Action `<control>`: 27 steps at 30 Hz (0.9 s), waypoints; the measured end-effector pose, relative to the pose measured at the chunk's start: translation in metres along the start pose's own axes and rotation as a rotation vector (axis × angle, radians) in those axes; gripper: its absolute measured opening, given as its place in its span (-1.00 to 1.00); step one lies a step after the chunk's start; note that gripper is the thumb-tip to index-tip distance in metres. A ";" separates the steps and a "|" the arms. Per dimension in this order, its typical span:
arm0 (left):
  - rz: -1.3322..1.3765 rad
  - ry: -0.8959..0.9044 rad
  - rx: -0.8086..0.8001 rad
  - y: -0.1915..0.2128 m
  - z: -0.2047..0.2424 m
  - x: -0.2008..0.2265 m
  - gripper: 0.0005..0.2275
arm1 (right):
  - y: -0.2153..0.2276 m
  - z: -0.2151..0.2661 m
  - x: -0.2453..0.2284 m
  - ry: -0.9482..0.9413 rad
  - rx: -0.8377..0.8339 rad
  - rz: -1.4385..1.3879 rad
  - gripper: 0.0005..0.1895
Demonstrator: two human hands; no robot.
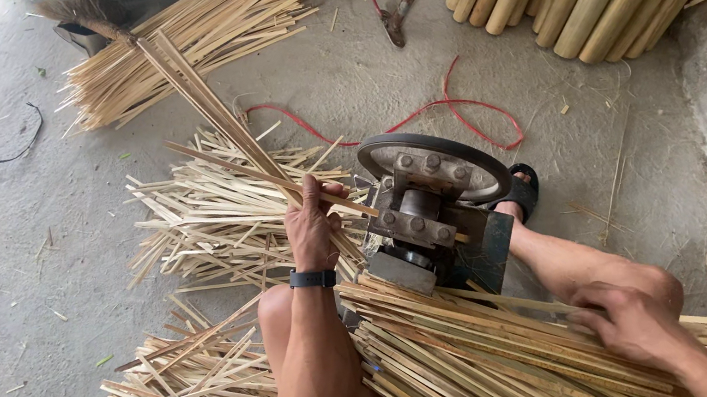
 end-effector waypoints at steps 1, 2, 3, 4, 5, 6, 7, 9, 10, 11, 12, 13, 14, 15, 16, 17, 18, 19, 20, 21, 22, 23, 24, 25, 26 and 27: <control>0.020 -0.002 -0.005 0.001 -0.001 0.001 -0.71 | 0.003 0.002 0.013 -0.051 -0.009 0.044 -0.71; 0.039 -0.003 -0.010 0.002 -0.002 0.001 -0.71 | 0.010 0.006 0.028 -0.102 -0.017 0.089 -0.73; 0.060 -0.005 -0.017 0.002 -0.004 0.001 -0.71 | 0.016 0.010 0.041 -0.155 -0.021 0.134 -0.73; 0.059 -0.009 0.002 0.005 -0.005 0.001 -0.71 | 0.022 0.022 0.064 -0.311 -0.099 0.169 -0.73; 0.062 -0.018 0.021 0.008 -0.007 0.004 -0.71 | 0.030 0.032 0.086 -0.466 -0.172 0.204 -0.71; 0.064 -0.027 0.039 0.011 -0.008 0.006 -0.70 | 0.044 0.031 0.086 -0.400 -0.044 0.167 -0.73; 0.077 -0.048 0.048 0.014 -0.009 0.009 -0.69 | 0.055 0.036 0.090 -0.354 0.060 0.140 -0.73; 0.102 -0.089 0.069 0.018 -0.011 0.014 -0.66 | 0.070 0.045 0.100 -0.296 0.226 0.104 -0.73; 0.169 -0.077 0.093 0.021 -0.011 0.014 -0.65 | 0.074 0.048 0.106 -0.300 0.268 0.098 -0.72; 0.234 -0.064 0.117 0.024 -0.011 0.015 -0.64 | 0.076 0.051 0.112 -0.307 0.304 0.095 -0.72; 0.299 -0.050 0.141 0.026 -0.010 0.015 -0.63 | 0.076 0.052 0.115 -0.311 0.328 0.094 -0.72; 0.309 -0.033 0.139 0.026 -0.008 0.016 -0.63 | 0.075 0.056 0.118 -0.319 0.345 0.094 -0.71; 0.319 -0.015 0.138 0.026 -0.007 0.017 -0.63 | 0.073 0.058 0.119 -0.323 0.357 0.096 -0.71; 0.328 0.006 0.132 0.024 -0.006 0.014 -0.62 | 0.070 0.060 0.119 -0.326 0.373 0.095 -0.71; 0.302 -0.008 0.114 0.022 -0.005 0.014 -0.62 | 0.067 0.063 0.118 -0.322 0.387 0.098 -0.71; 0.275 -0.021 0.093 0.020 -0.005 0.014 -0.62 | 0.066 0.064 0.115 -0.315 0.405 0.100 -0.70; 0.249 -0.034 0.072 0.018 -0.005 0.015 -0.61 | 0.065 0.064 0.113 -0.316 0.409 0.107 -0.70; 0.226 -0.025 0.083 0.018 -0.004 0.013 -0.61 | 0.062 0.062 0.107 -0.310 0.407 0.101 -0.69; 0.203 -0.017 0.093 0.019 -0.003 0.012 -0.61 | 0.061 0.059 0.102 -0.314 0.396 0.092 -0.69; 0.182 -0.009 0.103 0.019 -0.003 0.011 -0.60 | 0.060 0.056 0.098 -0.342 0.373 0.086 -0.68; 0.168 -0.014 0.101 0.018 -0.003 0.012 -0.61 | 0.058 0.053 0.094 -0.369 0.351 0.079 -0.67; 0.156 -0.020 0.100 0.018 -0.003 0.012 -0.61 | 0.058 0.053 0.090 -0.395 0.328 0.073 -0.66; 0.144 -0.026 0.098 0.016 -0.003 0.012 -0.61 | 0.059 0.050 0.079 -0.325 0.356 0.031 -0.65; 0.115 -0.028 0.102 0.016 -0.002 0.012 -0.62 | 0.058 0.041 0.066 -0.252 0.385 -0.010 -0.65; 0.086 -0.031 0.106 0.016 -0.001 0.012 -0.63 | 0.060 0.038 0.054 -0.179 0.413 -0.051 -0.63; 0.058 -0.035 0.112 0.016 -0.001 0.012 -0.63 | 0.059 0.033 0.038 -0.116 0.399 -0.012 -0.58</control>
Point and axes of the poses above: each hand's wrist, its own z-axis away from the middle knuckle, its own y-axis out of the back of the hand, x = y × z, the point moved 8 cm from there along -z, towards the middle knuckle, and after that the axes turned 5 degrees about z, right-handed, at the moved point
